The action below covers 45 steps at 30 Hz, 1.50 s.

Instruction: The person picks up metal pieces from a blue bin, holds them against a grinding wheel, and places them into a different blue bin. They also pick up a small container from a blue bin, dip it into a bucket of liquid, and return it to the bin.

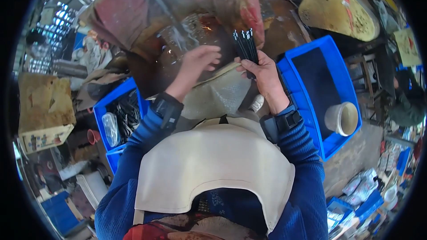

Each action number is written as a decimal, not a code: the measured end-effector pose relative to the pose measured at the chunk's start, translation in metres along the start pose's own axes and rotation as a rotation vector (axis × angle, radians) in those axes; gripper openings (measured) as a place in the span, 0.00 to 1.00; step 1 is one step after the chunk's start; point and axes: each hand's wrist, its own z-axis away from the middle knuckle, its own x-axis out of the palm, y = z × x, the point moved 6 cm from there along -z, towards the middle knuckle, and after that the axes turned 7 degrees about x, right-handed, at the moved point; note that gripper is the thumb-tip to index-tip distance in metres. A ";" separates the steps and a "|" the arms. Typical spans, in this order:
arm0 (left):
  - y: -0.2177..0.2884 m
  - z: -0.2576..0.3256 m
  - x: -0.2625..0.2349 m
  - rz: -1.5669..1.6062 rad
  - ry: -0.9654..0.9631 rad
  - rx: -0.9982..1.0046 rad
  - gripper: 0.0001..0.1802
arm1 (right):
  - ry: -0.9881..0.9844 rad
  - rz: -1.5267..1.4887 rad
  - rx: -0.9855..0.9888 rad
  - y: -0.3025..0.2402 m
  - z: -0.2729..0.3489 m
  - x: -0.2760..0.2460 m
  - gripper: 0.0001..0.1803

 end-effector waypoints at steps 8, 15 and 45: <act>0.001 0.026 0.003 0.522 -0.195 -0.047 0.14 | -0.190 0.072 0.008 0.020 -0.007 0.066 0.11; -0.010 0.040 -0.016 0.787 -0.147 -0.087 0.10 | -0.229 0.139 0.096 0.025 -0.008 0.095 0.12; 0.040 0.121 -0.120 0.816 0.008 0.254 0.17 | -0.624 0.240 0.155 0.033 -0.029 0.229 0.15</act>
